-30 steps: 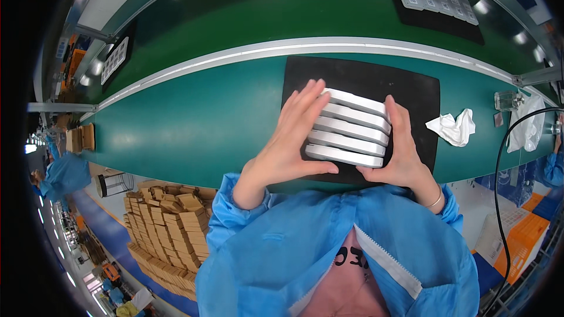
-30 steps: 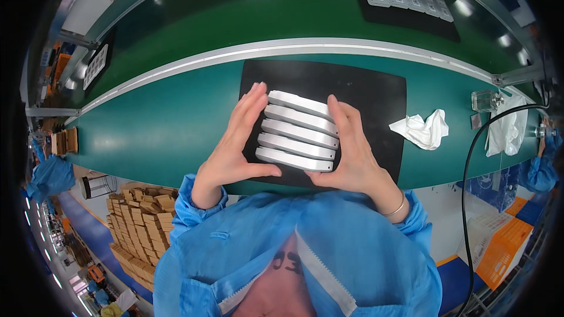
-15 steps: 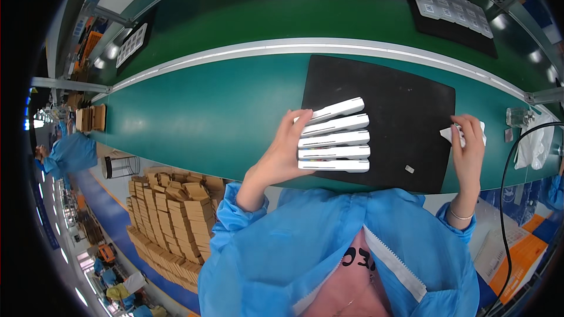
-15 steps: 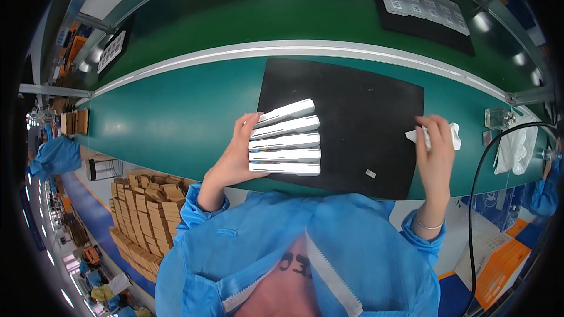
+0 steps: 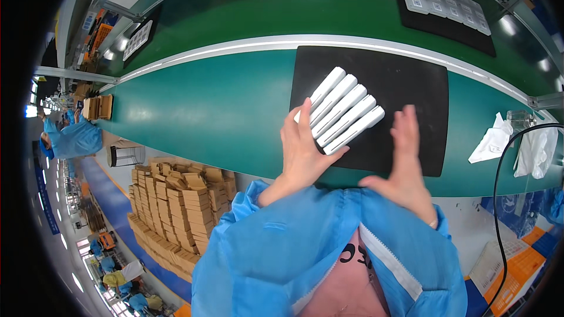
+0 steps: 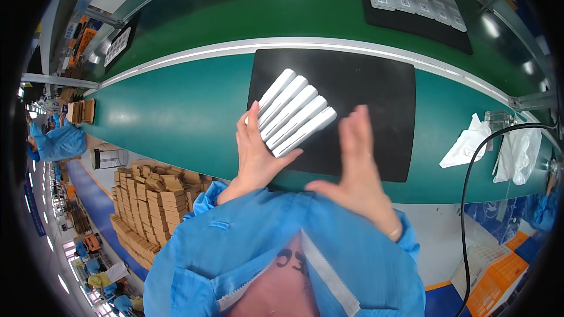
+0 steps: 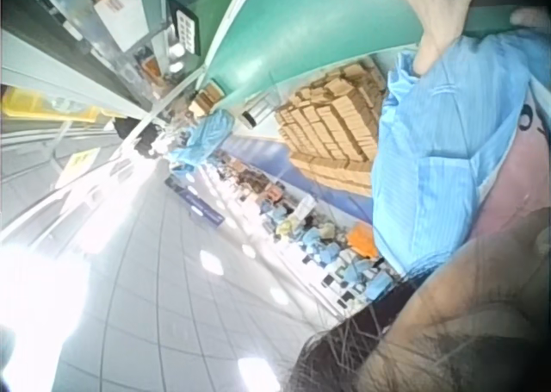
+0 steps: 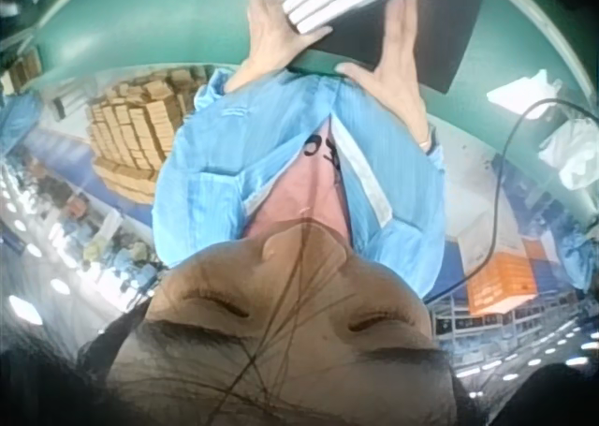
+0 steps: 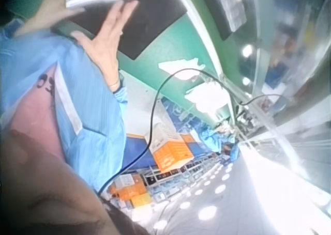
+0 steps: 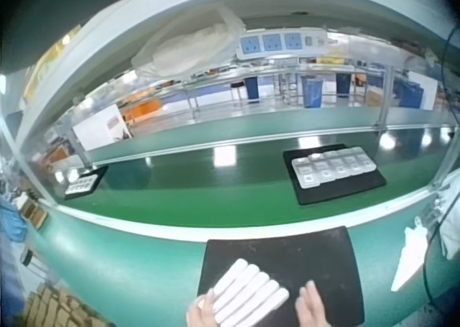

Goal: The person cleans the back surfaces of several small white electronic devices using a white cloth and a red tool. They repeatedly pick up the devices, wipe them, and place them back on a black mat on the assembly line.

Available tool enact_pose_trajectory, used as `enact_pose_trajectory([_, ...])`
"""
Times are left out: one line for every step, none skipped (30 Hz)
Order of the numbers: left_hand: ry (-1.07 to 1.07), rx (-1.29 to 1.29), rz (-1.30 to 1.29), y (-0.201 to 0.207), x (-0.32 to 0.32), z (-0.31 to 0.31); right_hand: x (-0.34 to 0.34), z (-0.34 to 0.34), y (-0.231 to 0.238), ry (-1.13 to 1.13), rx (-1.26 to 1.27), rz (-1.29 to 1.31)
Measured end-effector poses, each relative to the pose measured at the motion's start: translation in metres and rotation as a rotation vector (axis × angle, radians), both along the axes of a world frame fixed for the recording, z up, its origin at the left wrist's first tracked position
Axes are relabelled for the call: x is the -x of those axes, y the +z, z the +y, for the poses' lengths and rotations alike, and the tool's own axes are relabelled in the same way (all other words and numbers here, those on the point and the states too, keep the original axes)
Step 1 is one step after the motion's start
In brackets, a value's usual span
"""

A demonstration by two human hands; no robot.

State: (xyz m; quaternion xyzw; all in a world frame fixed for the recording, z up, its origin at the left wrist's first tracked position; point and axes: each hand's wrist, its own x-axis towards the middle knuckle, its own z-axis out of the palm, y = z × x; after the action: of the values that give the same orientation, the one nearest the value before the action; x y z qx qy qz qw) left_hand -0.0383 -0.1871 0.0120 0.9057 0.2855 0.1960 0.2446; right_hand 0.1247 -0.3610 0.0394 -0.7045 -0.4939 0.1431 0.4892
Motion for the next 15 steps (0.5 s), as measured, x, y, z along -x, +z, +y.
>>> enact_pose_trajectory([-0.01, -0.016, 0.036, 0.005, -0.006, -0.007, 0.007, 0.008, -0.002, 0.108, 0.024, -0.067])
enact_pose_trajectory([-0.077, -0.018, 0.043, 0.007, -0.005, -0.009, 0.01, 0.013, -0.003, 0.088, 0.058, -0.082])
enact_pose_trajectory([-0.132, -0.001, 0.095, 0.013, -0.002, -0.013, 0.009, 0.015, -0.004, 0.067, 0.091, -0.097])
enact_pose_trajectory([-0.206, 0.02, 0.048, 0.01, 0.002, -0.015, 0.003, 0.013, -0.006, 0.013, 0.143, -0.186])
enact_pose_trajectory([-0.277, 0.034, 0.006, 0.004, 0.008, -0.011, -0.005, 0.01, -0.008, -0.025, 0.189, -0.283])
enact_pose_trajectory([-0.337, 0.072, -0.005, -0.004, 0.013, -0.005, -0.013, 0.004, -0.008, -0.001, 0.194, -0.205])
enact_pose_trajectory([-0.398, 0.11, -0.015, -0.012, 0.019, 0.003, -0.021, -0.002, -0.007, 0.023, 0.199, -0.125])
enact_pose_trajectory([-0.469, 0.157, -0.029, -0.016, 0.019, 0.01, -0.031, -0.01, -0.002, 0.026, 0.193, -0.206])
enact_pose_trajectory([-0.485, 0.09, -0.064, -0.011, 0.012, 0.017, -0.043, -0.019, 0.001, 0.017, 0.251, -0.292])
enact_pose_trajectory([-0.5, 0.024, -0.098, -0.006, 0.001, 0.029, -0.052, -0.024, 0.002, 0.0, 0.26, -0.341])
enact_pose_trajectory([-0.518, -0.04, -0.137, 0.0, -0.012, 0.039, -0.061, -0.028, 0.003, -0.02, 0.271, -0.394])
enact_pose_trajectory([-0.528, -0.032, -0.111, 0.003, -0.023, 0.047, -0.068, -0.026, 0.008, -0.011, 0.286, -0.423])
enact_pose_trajectory([-0.55, -0.066, -0.049, 0.007, -0.03, 0.052, -0.073, -0.023, 0.01, 0.045, 0.318, -0.444])
enact_pose_trajectory([-0.576, -0.023, -0.031, 0.008, -0.037, 0.053, -0.081, -0.019, 0.01, 0.099, 0.35, -0.47])
enact_pose_trajectory([-0.601, 0.02, -0.014, 0.008, -0.042, 0.052, -0.089, -0.015, 0.011, 0.154, 0.382, -0.495])
